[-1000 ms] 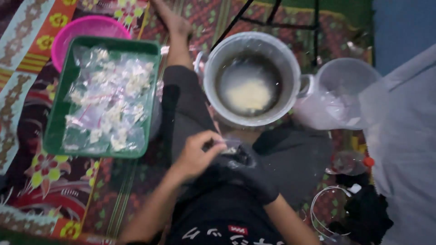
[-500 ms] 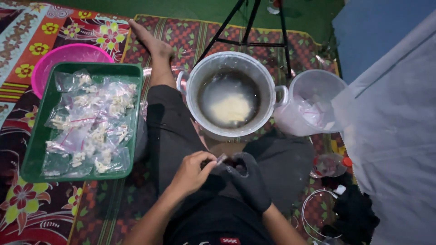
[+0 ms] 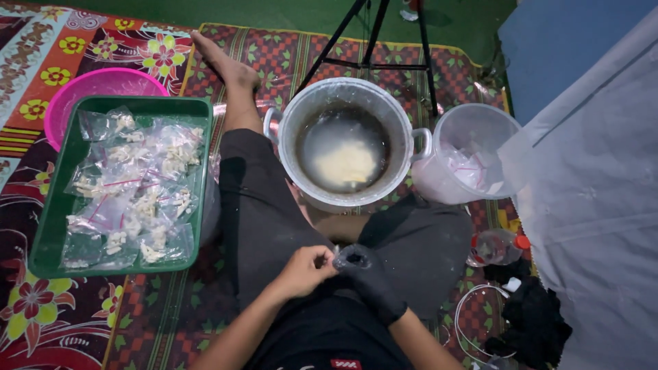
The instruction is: The person is dipping small plastic bags containing food items into a pot of liquid and then placing them into a green tray.
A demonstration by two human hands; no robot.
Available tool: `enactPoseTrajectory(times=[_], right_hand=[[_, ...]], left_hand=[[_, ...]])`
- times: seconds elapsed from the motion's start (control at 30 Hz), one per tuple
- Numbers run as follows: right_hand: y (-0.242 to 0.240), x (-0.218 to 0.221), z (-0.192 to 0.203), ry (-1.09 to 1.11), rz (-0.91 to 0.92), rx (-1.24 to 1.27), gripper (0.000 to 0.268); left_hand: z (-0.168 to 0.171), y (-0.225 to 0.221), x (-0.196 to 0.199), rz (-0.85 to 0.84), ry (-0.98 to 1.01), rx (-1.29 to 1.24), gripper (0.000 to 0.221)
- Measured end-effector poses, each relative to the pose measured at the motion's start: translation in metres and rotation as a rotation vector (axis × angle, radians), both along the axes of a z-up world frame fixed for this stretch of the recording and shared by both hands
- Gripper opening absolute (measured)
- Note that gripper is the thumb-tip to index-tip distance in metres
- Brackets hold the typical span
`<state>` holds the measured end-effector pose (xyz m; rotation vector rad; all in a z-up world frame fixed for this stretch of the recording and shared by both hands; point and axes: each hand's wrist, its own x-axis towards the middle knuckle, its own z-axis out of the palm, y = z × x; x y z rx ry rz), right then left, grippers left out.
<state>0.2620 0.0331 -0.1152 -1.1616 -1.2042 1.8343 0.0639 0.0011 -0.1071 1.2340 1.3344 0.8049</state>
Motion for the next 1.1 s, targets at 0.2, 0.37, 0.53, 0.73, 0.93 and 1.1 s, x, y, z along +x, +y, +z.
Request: enactPoseTrajectory(times=[0.2,0.37,0.53,0.73,0.93,1.1], right_hand=[[0.001,0.002,0.0,0.105,-0.042,-0.009,0.007],[-0.004,-0.01,0.039,-0.382,-0.015,0.256,0.021],[-0.006,-0.013,0.051,-0.415,0.026,0.425,0.022],[-0.003,-0.008,0.067,-0.47,0.109,0.445,0.022],[0.001,-0.007,0.038,-0.384,0.026,0.423,0.043],[0.026,0.019,-0.033,0.26,0.033,-0.34,0.051]], left_hand=[[-0.007,0.001,0.001,-0.054,-0.333,-0.086,0.011],[0.003,-0.002,0.008,0.17,0.16,0.113,0.018],[0.017,-0.004,0.014,0.205,0.312,0.185,0.012],[0.039,-0.002,0.004,0.067,0.351,0.216,0.009],[0.053,0.002,0.0,0.135,0.287,0.265,0.01],[0.058,0.004,0.002,0.216,0.078,0.195,0.016]])
